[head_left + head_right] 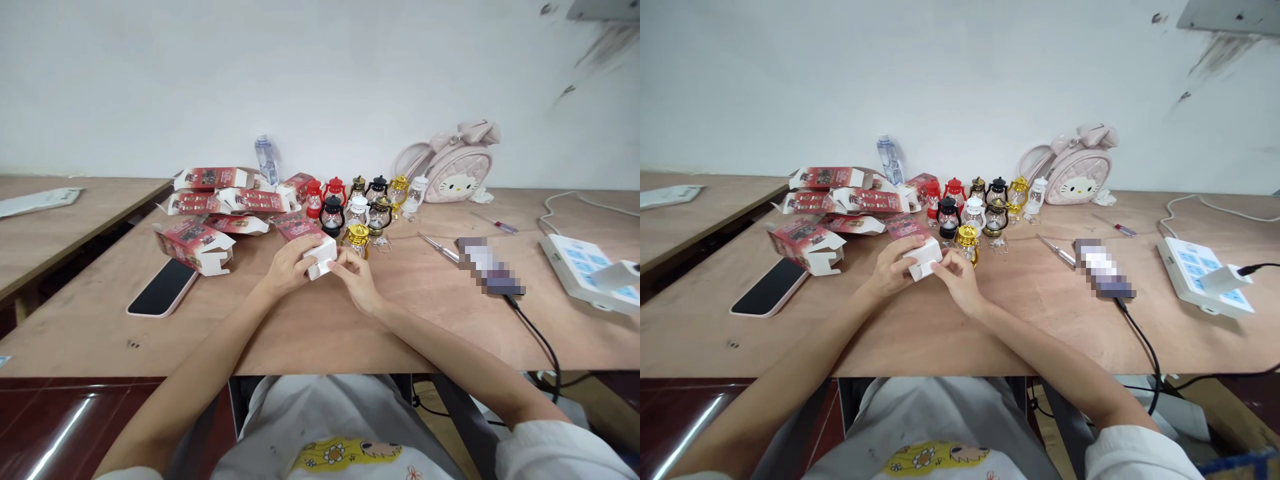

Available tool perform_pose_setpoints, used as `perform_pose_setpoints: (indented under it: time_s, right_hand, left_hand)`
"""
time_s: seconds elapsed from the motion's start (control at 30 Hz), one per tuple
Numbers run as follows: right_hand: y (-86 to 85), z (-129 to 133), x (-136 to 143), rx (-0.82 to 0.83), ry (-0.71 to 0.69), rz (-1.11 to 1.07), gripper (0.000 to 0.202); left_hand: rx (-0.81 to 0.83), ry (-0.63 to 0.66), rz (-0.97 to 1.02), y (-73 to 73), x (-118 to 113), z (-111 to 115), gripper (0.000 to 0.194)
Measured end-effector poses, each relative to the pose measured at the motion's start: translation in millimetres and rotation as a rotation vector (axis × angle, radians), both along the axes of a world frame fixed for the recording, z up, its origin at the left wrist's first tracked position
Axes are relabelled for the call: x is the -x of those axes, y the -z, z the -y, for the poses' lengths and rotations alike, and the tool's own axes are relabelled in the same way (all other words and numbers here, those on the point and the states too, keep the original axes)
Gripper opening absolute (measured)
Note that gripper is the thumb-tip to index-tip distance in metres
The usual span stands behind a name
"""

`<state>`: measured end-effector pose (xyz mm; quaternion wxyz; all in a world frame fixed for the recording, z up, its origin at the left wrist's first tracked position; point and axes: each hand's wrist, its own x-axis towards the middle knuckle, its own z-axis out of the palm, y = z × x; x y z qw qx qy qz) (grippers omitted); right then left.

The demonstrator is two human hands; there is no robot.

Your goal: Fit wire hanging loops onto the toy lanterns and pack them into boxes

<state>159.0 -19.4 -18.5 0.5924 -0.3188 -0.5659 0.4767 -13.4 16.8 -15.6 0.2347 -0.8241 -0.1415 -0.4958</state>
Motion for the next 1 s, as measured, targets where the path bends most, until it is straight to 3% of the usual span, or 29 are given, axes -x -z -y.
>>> perform_pose_setpoints:
  time_s: [0.17,0.33,0.5,0.73,1.0]
  right_hand:
    - [1.7,0.1,1.1,0.012,0.006,0.015,0.036]
    - [5.0,0.8,1.4,0.040,0.063,0.016,0.035]
    - [3.5,0.4,-0.1,0.029,0.042,0.006,0.037]
    - [3.4,0.7,-1.7,0.039,0.031,0.024,0.038]
    - [3.8,1.7,-0.9,0.043,0.040,0.060,0.041]
  left_hand:
    - [0.013,-0.064,-0.078,1.5,1.9,2.1,0.020]
    - [0.225,-0.100,0.011,0.1,-0.5,6.6,0.025]
    - [0.098,-0.064,-0.060,1.4,3.4,2.3,0.022]
    - [0.164,-0.183,-0.025,-1.7,4.3,-0.7,0.062]
    - [0.121,-0.156,0.012,-6.2,2.6,-1.7,0.052]
